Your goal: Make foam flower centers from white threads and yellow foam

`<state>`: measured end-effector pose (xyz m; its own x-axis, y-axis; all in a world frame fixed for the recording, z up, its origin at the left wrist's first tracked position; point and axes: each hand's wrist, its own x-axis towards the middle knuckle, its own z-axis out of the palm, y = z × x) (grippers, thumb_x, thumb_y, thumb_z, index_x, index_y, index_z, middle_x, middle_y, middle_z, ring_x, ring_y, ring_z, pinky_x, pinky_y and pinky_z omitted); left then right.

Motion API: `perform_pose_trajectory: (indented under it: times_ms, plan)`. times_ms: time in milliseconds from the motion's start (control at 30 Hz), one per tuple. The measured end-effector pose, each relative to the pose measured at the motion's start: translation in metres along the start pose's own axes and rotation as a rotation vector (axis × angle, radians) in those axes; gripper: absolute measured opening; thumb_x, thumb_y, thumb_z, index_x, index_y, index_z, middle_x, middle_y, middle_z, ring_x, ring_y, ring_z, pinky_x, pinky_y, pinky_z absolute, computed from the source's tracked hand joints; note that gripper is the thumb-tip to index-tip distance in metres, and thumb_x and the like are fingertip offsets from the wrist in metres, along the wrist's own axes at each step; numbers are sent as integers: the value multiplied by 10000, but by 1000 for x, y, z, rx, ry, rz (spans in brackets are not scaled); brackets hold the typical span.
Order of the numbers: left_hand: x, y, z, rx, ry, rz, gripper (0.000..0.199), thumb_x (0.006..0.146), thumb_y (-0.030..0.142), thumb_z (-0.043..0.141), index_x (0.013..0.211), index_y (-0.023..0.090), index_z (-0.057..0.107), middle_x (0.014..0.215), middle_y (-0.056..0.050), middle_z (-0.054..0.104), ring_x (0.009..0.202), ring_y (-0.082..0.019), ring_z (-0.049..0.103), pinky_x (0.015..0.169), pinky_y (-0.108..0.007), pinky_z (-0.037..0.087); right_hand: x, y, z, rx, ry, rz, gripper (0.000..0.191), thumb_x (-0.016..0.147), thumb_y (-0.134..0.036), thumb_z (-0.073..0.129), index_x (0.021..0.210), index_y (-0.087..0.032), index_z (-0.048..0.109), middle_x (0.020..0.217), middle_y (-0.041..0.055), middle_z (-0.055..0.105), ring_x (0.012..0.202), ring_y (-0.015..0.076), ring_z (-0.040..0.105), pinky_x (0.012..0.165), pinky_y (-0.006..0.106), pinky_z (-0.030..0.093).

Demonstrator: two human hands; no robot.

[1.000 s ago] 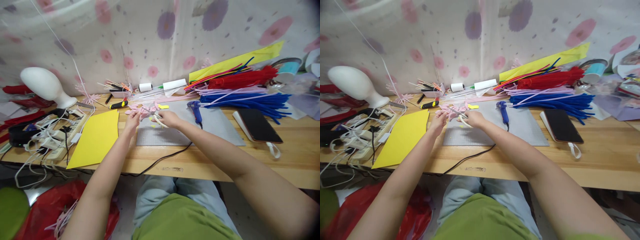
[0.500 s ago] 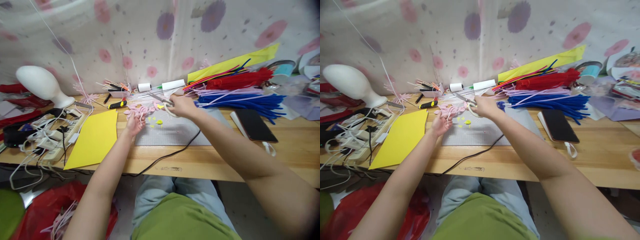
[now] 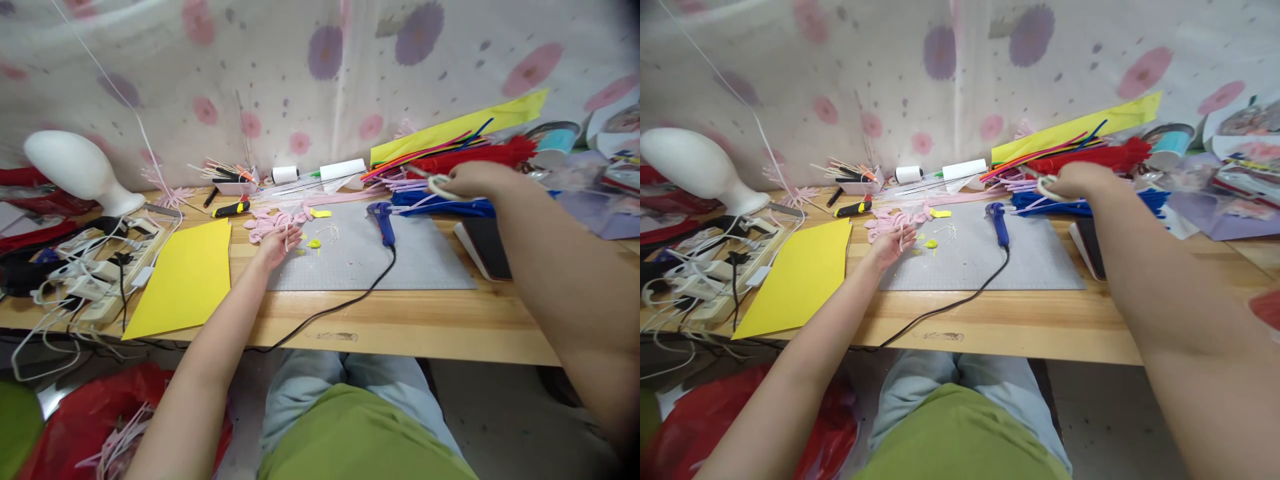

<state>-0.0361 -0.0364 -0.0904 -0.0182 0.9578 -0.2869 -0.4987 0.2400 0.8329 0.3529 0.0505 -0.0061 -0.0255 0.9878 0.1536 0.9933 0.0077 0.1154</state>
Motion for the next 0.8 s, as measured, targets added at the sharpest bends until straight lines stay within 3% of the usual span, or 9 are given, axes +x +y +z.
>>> perform_pose_trajectory:
  times_ms: [233,367,467,567,700,800]
  plan:
    - [1,1,-3,256,105,55,111,758,50,523,836,127,539,783,-41,660,640,-93,631,612,-219,502,-32,-32,56,52,-319,66,373,776,-450,524,989,-171,651,1056,143,634,951,250,580,710,317,397]
    - [3,-2,-6,466,148,85,136,751,64,501,856,143,539,806,-43,668,642,-101,631,642,-244,498,-34,-38,74,126,-316,89,386,758,-409,538,1051,-172,615,1079,132,626,969,259,567,702,314,389]
    - [6,-4,-10,720,203,168,186,783,82,434,918,149,543,858,-67,681,705,-127,642,722,-295,496,-35,-39,75,178,-210,88,407,732,-330,573,1097,-149,585,1144,159,575,1005,248,543,731,302,382]
    - [3,-3,-15,1122,249,359,236,814,129,408,997,161,552,936,-90,688,890,-190,637,834,-355,457,-44,-42,67,236,-155,53,344,723,-263,551,1043,-145,596,1115,154,582,970,226,549,705,281,373]
    - [-2,-3,-18,1434,251,474,291,837,179,397,1092,199,535,1017,-74,682,1014,-216,597,863,-351,418,-72,-58,48,287,-331,39,187,728,-317,521,818,-184,617,836,76,655,722,184,563,577,274,335]
    - [2,-7,-15,1381,277,485,298,842,181,379,1108,202,514,996,-60,683,958,-188,609,824,-310,418,-87,-86,37,377,-384,-190,190,748,-357,514,712,-191,600,742,36,650,662,150,546,563,253,330]
